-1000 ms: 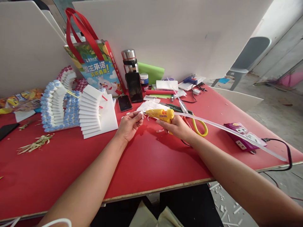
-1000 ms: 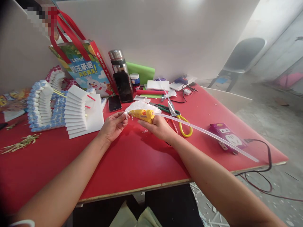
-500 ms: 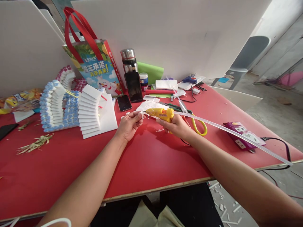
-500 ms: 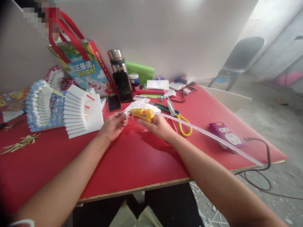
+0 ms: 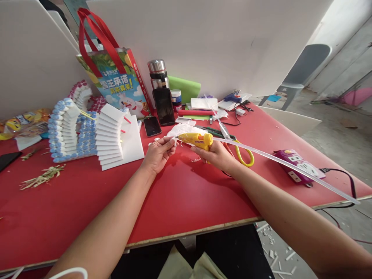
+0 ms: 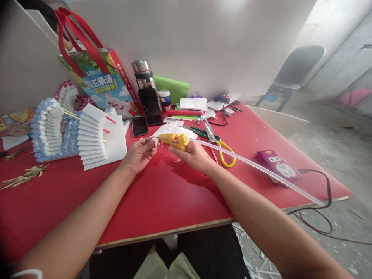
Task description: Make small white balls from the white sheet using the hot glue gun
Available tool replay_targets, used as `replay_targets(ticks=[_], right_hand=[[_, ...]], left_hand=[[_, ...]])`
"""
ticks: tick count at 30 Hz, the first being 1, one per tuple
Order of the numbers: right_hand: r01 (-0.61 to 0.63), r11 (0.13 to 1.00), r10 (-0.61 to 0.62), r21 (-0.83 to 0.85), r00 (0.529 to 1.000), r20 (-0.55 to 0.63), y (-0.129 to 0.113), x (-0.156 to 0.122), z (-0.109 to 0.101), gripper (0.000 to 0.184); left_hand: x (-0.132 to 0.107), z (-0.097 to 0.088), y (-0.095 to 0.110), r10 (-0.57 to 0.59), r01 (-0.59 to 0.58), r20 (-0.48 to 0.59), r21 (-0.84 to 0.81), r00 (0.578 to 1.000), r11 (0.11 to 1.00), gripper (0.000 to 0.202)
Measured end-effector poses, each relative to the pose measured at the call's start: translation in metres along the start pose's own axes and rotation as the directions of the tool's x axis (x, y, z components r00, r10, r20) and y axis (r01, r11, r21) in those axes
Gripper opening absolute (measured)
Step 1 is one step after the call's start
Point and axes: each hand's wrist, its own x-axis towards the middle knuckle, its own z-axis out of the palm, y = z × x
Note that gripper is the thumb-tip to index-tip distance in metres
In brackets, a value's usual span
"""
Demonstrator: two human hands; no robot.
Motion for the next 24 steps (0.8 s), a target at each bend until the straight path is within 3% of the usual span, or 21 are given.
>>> replay_targets(ticks=[14, 24], right_hand=[[-0.004, 0.999, 0.002, -0.050, 1.000, -0.029, 0.0012, -0.0003, -0.0017, 0.045], [-0.077, 0.992, 0.078, 0.096, 0.997, -0.002, -0.0024, -0.0008, -0.0038, 0.050]], left_hand=[[0.0005, 0.0017, 0.0026, 0.008, -0.008, -0.024, -0.005, 1.000, 1.000, 0.031], [-0.0003, 0.0016, 0.0024, 0.010, -0.010, -0.009, 0.000, 1.000, 1.000, 0.029]])
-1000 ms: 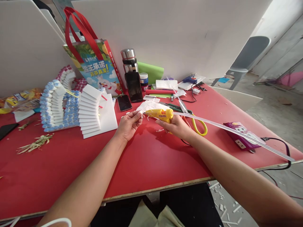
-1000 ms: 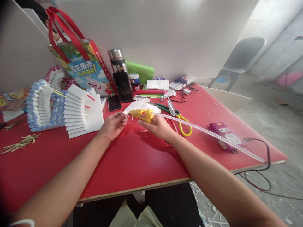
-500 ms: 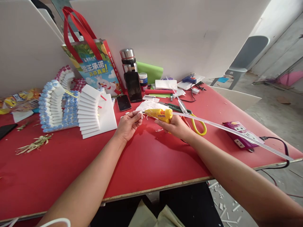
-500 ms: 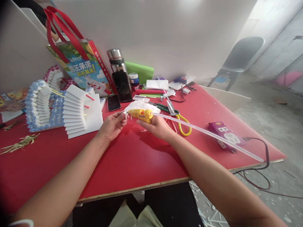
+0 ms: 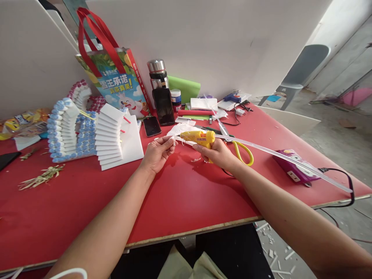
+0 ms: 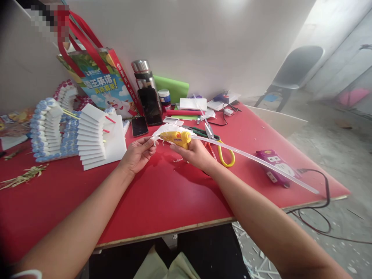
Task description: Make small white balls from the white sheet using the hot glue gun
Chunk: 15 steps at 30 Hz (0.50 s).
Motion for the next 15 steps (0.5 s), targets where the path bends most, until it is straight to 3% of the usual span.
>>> replay_targets(ticks=[7, 15], right_hand=[[-0.036, 0.999, 0.036, -0.006, 0.999, 0.038, 0.0017, 0.0005, -0.0030, 0.056], [-0.027, 1.000, 0.027, -0.013, 1.000, -0.007, 0.0007, 0.0005, -0.0029, 0.057]], left_hand=[[0.0004, -0.0009, 0.0004, -0.003, 0.003, 0.010, 0.015, 1.000, 1.000, 0.030], [-0.0012, -0.0010, 0.0001, -0.014, 0.014, 0.024, 0.014, 1.000, 1.000, 0.029]])
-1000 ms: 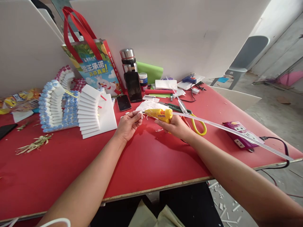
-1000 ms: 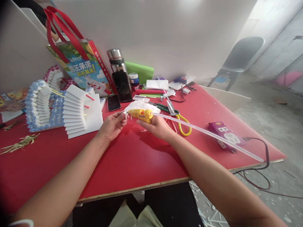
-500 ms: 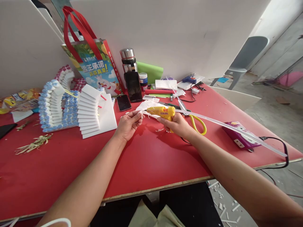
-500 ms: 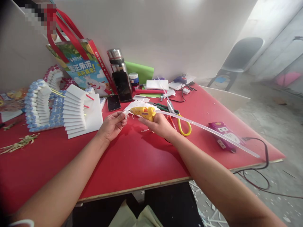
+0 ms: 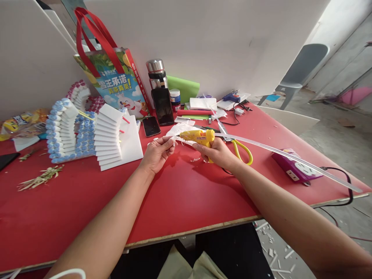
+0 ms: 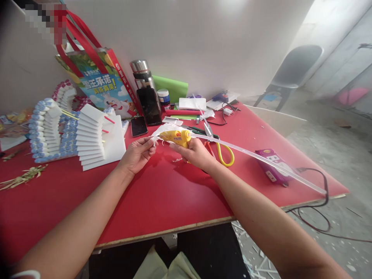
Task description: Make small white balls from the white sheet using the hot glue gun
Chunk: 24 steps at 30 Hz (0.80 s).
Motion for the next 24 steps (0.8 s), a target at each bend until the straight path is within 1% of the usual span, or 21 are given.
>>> replay_targets(ticks=[5, 13, 20, 24], right_hand=[[-0.005, 1.000, 0.005, 0.001, 1.000, -0.005, 0.0002, -0.0001, -0.0016, 0.057], [0.032, 0.999, -0.033, 0.018, 0.999, 0.020, -0.0035, -0.0019, 0.0011, 0.054], [0.033, 0.999, -0.033, 0.013, 0.999, 0.031, -0.0036, -0.0009, 0.0003, 0.051], [0.019, 1.000, -0.019, 0.004, 1.000, -0.018, -0.0007, -0.0003, -0.0015, 0.053]], left_hand=[[-0.0001, 0.0011, 0.0006, -0.007, 0.007, 0.003, -0.008, 1.000, 1.000, 0.031], [0.0002, 0.0020, -0.0005, -0.019, 0.019, 0.020, -0.006, 1.000, 1.000, 0.031], [0.0009, 0.0020, 0.0010, -0.002, 0.001, -0.017, -0.036, 1.000, 0.999, 0.031], [-0.0001, 0.0023, 0.0022, -0.004, 0.003, -0.020, -0.045, 1.000, 0.999, 0.033]])
